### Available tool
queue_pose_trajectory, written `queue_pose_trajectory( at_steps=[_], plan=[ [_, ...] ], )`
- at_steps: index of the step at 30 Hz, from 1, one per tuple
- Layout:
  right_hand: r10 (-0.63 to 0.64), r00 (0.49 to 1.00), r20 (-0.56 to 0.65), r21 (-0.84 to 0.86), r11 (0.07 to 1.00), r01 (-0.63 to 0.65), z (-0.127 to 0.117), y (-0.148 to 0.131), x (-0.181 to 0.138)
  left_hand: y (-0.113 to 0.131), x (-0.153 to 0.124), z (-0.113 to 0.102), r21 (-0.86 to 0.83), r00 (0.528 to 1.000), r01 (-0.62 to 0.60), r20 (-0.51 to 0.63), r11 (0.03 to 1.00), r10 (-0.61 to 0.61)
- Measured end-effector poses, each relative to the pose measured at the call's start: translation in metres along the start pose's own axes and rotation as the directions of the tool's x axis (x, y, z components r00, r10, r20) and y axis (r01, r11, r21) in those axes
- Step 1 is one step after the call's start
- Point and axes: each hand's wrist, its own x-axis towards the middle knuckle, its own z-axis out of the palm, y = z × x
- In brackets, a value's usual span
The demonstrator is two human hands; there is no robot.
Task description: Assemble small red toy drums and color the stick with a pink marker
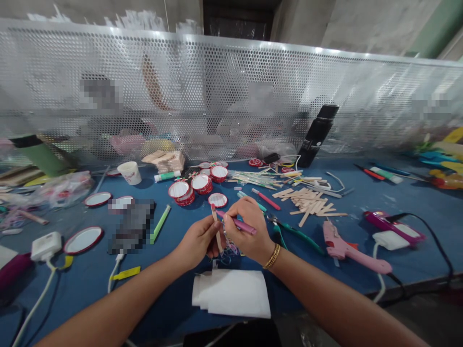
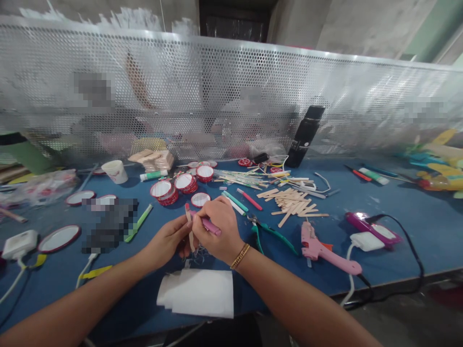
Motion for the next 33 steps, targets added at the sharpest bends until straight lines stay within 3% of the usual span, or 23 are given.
queue_pose_trajectory(
  at_steps=[12, 18, 33],
  plan=[
    [-0.006, 1.000, 0.013, 0.000, 1.000, 0.006, -0.0008, 0.0011, 0.0010, 0.0001, 0.0003, -0.0008, 0.019, 1.000, -0.024, 0.015, 1.000, 0.024],
    [0.000, 0.999, -0.040, 0.000, 1.000, 0.000, -0.0028, 0.0013, 0.0014, 0.0031, -0.0019, 0.0000, 0.007, 1.000, 0.010, 0.004, 1.000, -0.010],
    [-0.045, 0.999, -0.009, 0.016, 0.999, 0.045, 0.0016, -0.0040, -0.0022, -0.0049, 0.0012, -0.0020, 0.078, 0.998, -0.058, -0.012, 0.995, 0.059]
  ],
)
